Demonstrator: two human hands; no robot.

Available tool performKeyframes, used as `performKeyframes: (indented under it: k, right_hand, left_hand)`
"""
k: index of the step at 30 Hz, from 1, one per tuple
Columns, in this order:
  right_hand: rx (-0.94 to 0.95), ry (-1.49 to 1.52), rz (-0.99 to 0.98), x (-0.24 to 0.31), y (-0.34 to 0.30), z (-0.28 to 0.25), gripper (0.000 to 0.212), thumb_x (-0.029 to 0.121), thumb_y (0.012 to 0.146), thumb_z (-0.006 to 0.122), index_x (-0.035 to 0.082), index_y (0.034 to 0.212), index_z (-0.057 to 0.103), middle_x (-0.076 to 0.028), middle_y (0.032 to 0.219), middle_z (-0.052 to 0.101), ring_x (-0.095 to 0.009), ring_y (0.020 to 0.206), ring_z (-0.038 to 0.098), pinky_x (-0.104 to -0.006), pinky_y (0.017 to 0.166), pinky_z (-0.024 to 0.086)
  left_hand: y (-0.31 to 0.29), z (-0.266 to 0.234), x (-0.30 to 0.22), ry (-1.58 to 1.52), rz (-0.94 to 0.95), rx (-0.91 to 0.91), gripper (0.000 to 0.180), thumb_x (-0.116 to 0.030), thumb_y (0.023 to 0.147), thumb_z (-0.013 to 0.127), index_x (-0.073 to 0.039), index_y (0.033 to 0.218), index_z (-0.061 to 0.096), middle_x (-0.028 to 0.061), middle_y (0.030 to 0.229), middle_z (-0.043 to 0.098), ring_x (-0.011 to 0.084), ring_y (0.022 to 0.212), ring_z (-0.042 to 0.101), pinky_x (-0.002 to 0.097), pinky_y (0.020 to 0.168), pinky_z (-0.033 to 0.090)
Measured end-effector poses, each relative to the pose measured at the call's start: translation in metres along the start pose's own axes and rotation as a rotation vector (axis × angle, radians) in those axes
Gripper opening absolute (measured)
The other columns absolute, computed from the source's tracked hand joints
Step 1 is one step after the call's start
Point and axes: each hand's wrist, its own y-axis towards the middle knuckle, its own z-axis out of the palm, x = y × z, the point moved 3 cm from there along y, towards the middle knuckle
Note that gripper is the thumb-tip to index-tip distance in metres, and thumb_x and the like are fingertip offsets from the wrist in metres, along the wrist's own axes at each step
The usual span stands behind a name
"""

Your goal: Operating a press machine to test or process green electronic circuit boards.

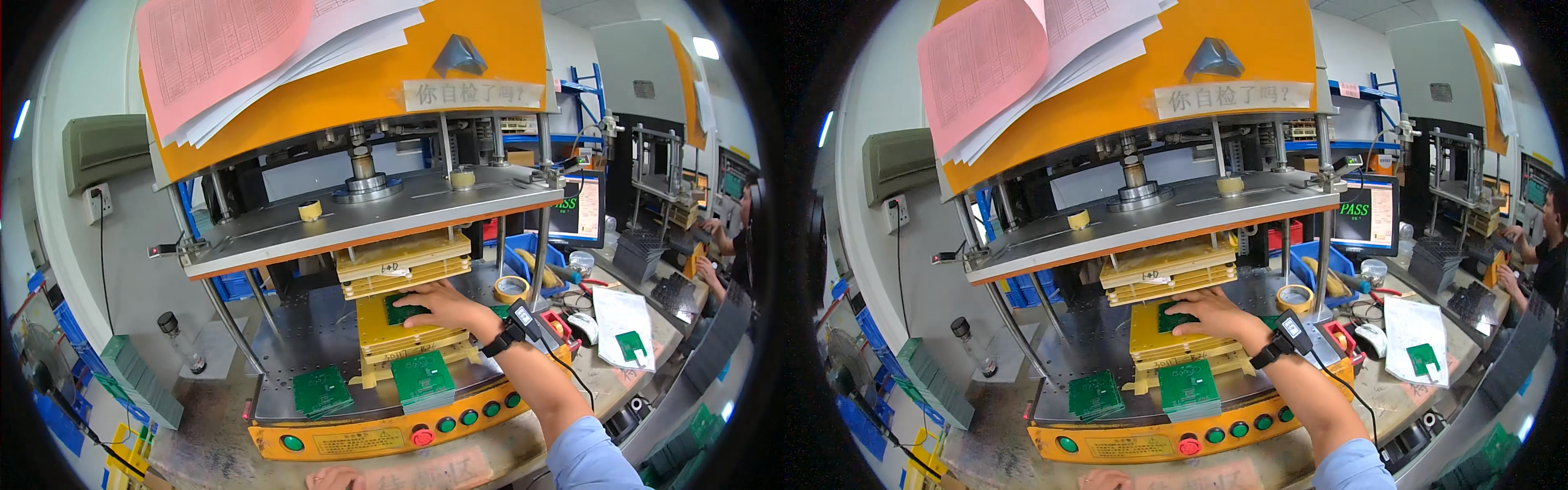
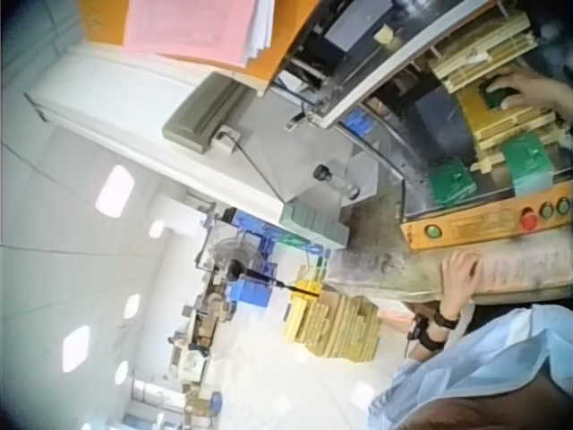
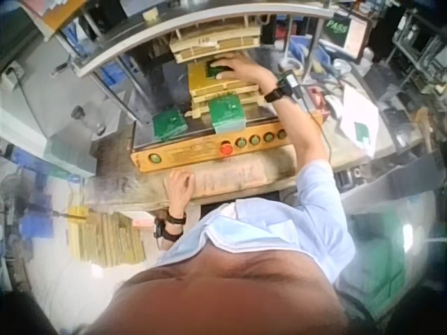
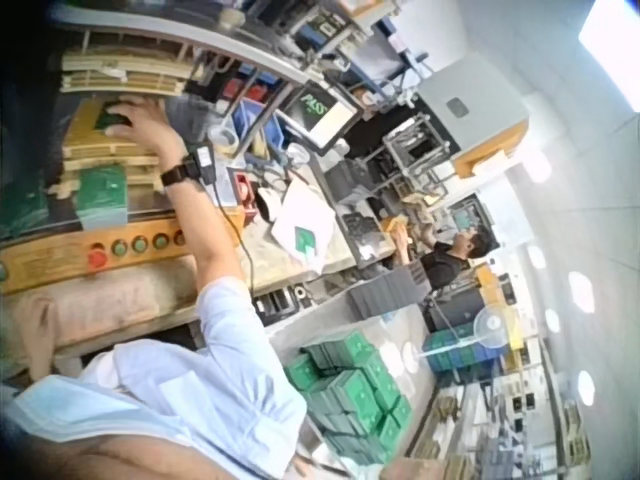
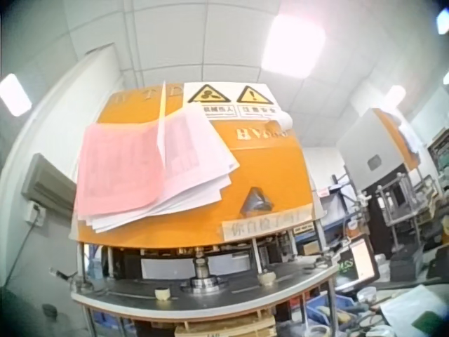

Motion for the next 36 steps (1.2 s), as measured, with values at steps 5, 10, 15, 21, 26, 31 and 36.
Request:
performKeyframes:
  k: [5,10,15,21,26,31,36]
  right_hand:
    - [0.049,0.018,0.014,-0.001,0.005,-0.003,0.058,0.060,0.089,0.061,0.022,0.132,0.065,-0.009,0.145,0.052,-0.029,0.143,0.034,-0.0438,0.119,0.016]
    - [0.080,0.026,-0.001,-0.003,0.010,-0.006,0.057,0.060,0.089,0.061,0.022,0.131,0.065,-0.010,0.143,0.054,-0.031,0.142,0.034,-0.0440,0.118,0.016]
    - [0.153,0.042,0.007,-0.005,0.011,-0.005,0.061,0.060,0.089,0.061,0.020,0.134,0.062,-0.011,0.145,0.052,-0.031,0.143,0.034,-0.0464,0.118,0.016]
    - [-0.170,-0.216,-0.148,0.072,-0.039,-0.014,0.067,0.060,0.090,0.059,0.014,0.138,0.056,-0.014,0.142,0.052,-0.033,0.136,0.043,-0.0506,0.112,0.029]
    - [-0.196,-0.299,-0.227,0.148,-0.105,-0.015,0.057,0.050,0.086,0.066,0.006,0.122,0.062,-0.009,0.124,0.060,-0.025,0.113,0.057,-0.0431,0.099,0.042]
    - [-0.144,-0.279,-0.225,0.152,-0.111,-0.001,0.053,0.044,0.084,0.069,0.002,0.115,0.063,-0.007,0.113,0.064,-0.022,0.102,0.060,-0.0321,0.087,0.048]
    - [-0.094,-0.278,-0.259,0.160,-0.108,-0.002,0.051,0.043,0.085,0.069,0.003,0.116,0.063,-0.009,0.115,0.064,-0.025,0.106,0.061,-0.0346,0.087,0.049]
  left_hand:
    - [0.004,-0.001,0.005,-0.101,-0.096,-0.161,0.014,-0.022,0.091,0.064,-0.008,0.091,0.066,0.0131,0.096,0.065,0.0364,0.095,0.057,0.0470,0.082,0.042]
    - [0.004,-0.002,0.000,-0.087,-0.101,-0.115,0.013,-0.021,0.091,0.064,-0.008,0.089,0.065,0.0130,0.089,0.065,0.0353,0.089,0.058,0.0469,0.079,0.042]
    - [0.002,0.002,0.003,-0.096,-0.101,-0.141,0.012,-0.020,0.091,0.064,-0.008,0.088,0.065,0.0134,0.089,0.065,0.0353,0.088,0.058,0.0459,0.079,0.042]
    - [-0.008,0.005,0.023,-0.141,-0.198,-0.075,0.014,-0.019,0.091,0.064,-0.005,0.091,0.064,0.0147,0.095,0.065,0.0366,0.093,0.057,0.0482,0.084,0.042]
    - [0.003,-0.013,0.004,0.152,-0.143,-0.250,0.025,-0.021,0.089,0.066,-0.004,0.107,0.060,0.0221,0.118,0.059,0.0437,0.114,0.049,0.0548,0.100,0.037]
    - [0.011,-0.009,0.000,0.295,-0.238,-0.137,0.033,-0.023,0.088,0.065,-0.003,0.112,0.058,0.0251,0.128,0.054,0.0477,0.123,0.041,0.0577,0.106,0.032]
    - [-0.011,-0.008,0.014,0.204,-0.268,-0.194,0.023,-0.023,0.088,0.064,-0.004,0.100,0.064,0.0199,0.112,0.063,0.0407,0.111,0.053,0.0524,0.097,0.039]
